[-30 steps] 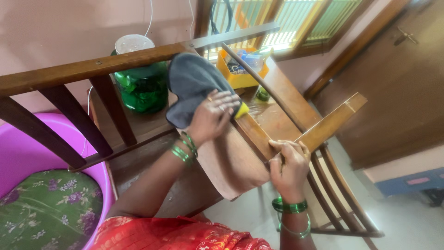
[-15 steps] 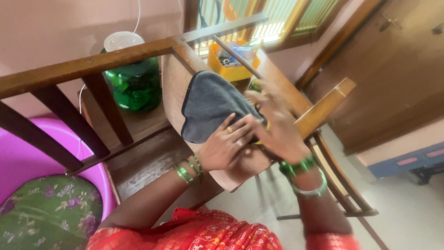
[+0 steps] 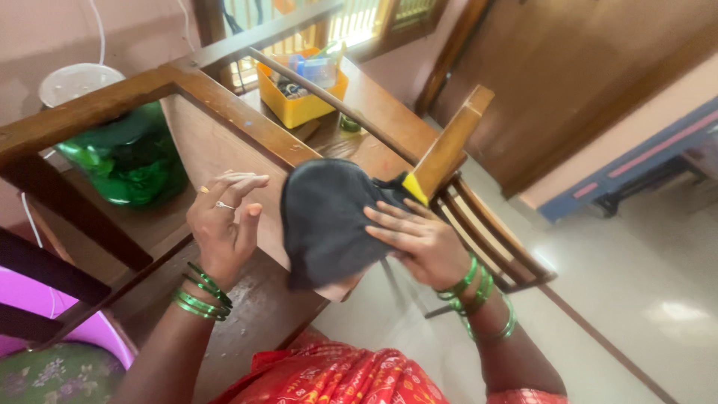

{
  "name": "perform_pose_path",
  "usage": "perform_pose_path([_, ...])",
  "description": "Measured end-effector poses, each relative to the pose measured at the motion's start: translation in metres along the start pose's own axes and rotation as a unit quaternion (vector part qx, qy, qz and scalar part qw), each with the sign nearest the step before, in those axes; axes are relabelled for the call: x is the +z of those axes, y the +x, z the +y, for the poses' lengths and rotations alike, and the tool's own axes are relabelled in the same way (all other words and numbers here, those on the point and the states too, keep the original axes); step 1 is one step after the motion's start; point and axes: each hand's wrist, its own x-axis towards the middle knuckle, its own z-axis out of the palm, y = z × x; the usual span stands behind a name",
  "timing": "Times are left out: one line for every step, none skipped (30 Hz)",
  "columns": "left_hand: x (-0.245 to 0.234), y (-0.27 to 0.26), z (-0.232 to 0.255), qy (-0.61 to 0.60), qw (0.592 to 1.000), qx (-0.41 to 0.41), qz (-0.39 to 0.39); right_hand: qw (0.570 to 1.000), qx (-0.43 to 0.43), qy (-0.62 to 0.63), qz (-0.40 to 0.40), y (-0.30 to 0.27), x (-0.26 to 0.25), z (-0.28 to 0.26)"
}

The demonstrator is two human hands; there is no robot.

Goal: The person wipes down a wooden chair with a cloth, flipping it over to clean the frame, legs, and underside.

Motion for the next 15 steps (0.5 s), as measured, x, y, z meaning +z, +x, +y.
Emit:
perform_pose_path([0.002,0.0,0.001,0.005,1.0,0.006,-0.003,0.999,0.003,0.036,0.017,-0.011,0.0,0.009])
perform_pose_path([0.004,0.0,0.001,0.0,1.0,0.006,-0.007,0.997,0.007,0.072,0.035,-0.023,0.002,0.019])
perform_pose_path([0.007,0.001,0.002,0.005,1.0,0.014,-0.012,0.997,0.011,0.07,0.034,-0.033,0.002,0.034])
perform_pose_path([0.011,0.001,0.004,0.009,1.0,0.021,-0.016,0.991,0.022,0.118,0.058,-0.038,0.002,0.054])
perform_pose_path([0.015,0.0,0.006,0.004,1.0,0.02,-0.019,0.982,0.035,0.167,0.082,-0.044,0.006,0.072])
perform_pose_path([0.019,0.001,0.008,0.003,0.999,0.024,-0.028,0.982,0.04,0.165,0.081,-0.049,0.01,0.088])
perform_pose_path([0.023,0.002,0.01,0.003,0.999,0.03,-0.035,0.981,0.122,0.1,0.112,-0.051,0.012,0.104])
perform_pose_path([0.027,0.002,0.013,-0.002,0.999,0.03,-0.036,0.968,0.202,0.033,0.143,-0.053,0.013,0.116])
perform_pose_path([0.032,0.003,0.015,-0.001,0.998,0.032,-0.045,0.968,0.205,0.029,0.142,-0.05,0.016,0.124])
perform_pose_path([0.038,0.003,0.018,-0.001,0.998,0.034,-0.053,0.968,0.195,-0.01,0.155,-0.045,0.018,0.128])
perform_pose_path([0.045,0.005,0.02,-0.005,0.998,0.039,-0.052,0.967,0.183,-0.05,0.171,-0.037,0.017,0.127])
perform_pose_path([0.053,0.005,0.023,0.001,0.996,0.04,-0.074,0.966,0.198,-0.007,0.163,-0.037,0.02,0.11])
perform_pose_path([0.061,0.001,0.026,0.007,0.994,0.035,-0.099,0.964,0.214,0.04,0.151,-0.039,0.032,0.081])
perform_pose_path([0.069,-0.002,0.029,0.004,0.994,0.035,-0.1,0.973,0.174,0.025,0.153,-0.031,0.04,0.06])
perform_pose_path([0.079,-0.001,0.032,0.015,0.99,0.041,-0.134,0.979,0.129,0.006,0.158,-0.023,0.04,0.049])
